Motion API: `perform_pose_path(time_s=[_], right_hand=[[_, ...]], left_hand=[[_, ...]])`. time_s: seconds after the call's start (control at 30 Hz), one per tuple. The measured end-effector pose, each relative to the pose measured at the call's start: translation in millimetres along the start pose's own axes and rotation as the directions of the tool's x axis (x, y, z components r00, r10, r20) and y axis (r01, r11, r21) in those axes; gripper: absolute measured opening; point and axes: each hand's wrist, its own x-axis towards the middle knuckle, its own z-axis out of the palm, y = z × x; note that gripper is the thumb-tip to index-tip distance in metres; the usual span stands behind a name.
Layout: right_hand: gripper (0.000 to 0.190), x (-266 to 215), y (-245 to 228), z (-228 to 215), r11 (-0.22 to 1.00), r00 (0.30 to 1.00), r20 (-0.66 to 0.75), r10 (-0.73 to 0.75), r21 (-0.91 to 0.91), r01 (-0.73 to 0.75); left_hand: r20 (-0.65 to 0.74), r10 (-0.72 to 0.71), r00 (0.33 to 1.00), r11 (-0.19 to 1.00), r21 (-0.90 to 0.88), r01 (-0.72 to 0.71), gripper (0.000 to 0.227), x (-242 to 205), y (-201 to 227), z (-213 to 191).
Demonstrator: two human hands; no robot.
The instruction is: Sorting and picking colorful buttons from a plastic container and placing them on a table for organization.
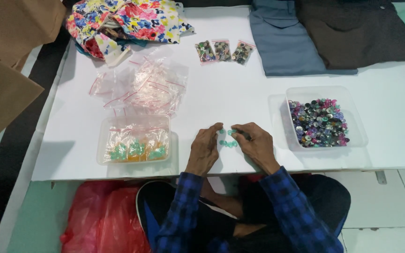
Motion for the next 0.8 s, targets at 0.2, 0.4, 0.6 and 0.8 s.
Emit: perform_pose_path(time_s=[0.2,0.4,0.6,0.8], right_hand=[[0.024,0.7,-10.6,-3.8,0.999,0.999,0.021,0.031,0.044,-0.032],[0.025,-9.7,-11.9,-8.6,0.988,1.000,0.009,-0.021,0.154,0.019],[0.053,-18.9,-3.2,-12.1,0.969,0.986,0.024,-0.164,0.193,0.156],[0.045,-17.0,6.6,-8.2,0.974,0.976,0.013,-0.216,0.078,0.215]], left_hand=[[0.047,0.026,0.999,1.000,0.006,-0.026,0.040,-1.3,-12.2,7.7],[0.031,0.015,0.999,0.997,-0.082,-0.012,0.043,-0.4,3.0,-0.8],[-0.002,-0.006,1.000,1.000,-0.015,0.005,0.056,-18.4,8.1,-4.8],[-0.057,0.043,0.997,0.999,0.015,-0.043,0.051,-12.0,-11.4,11.2]])
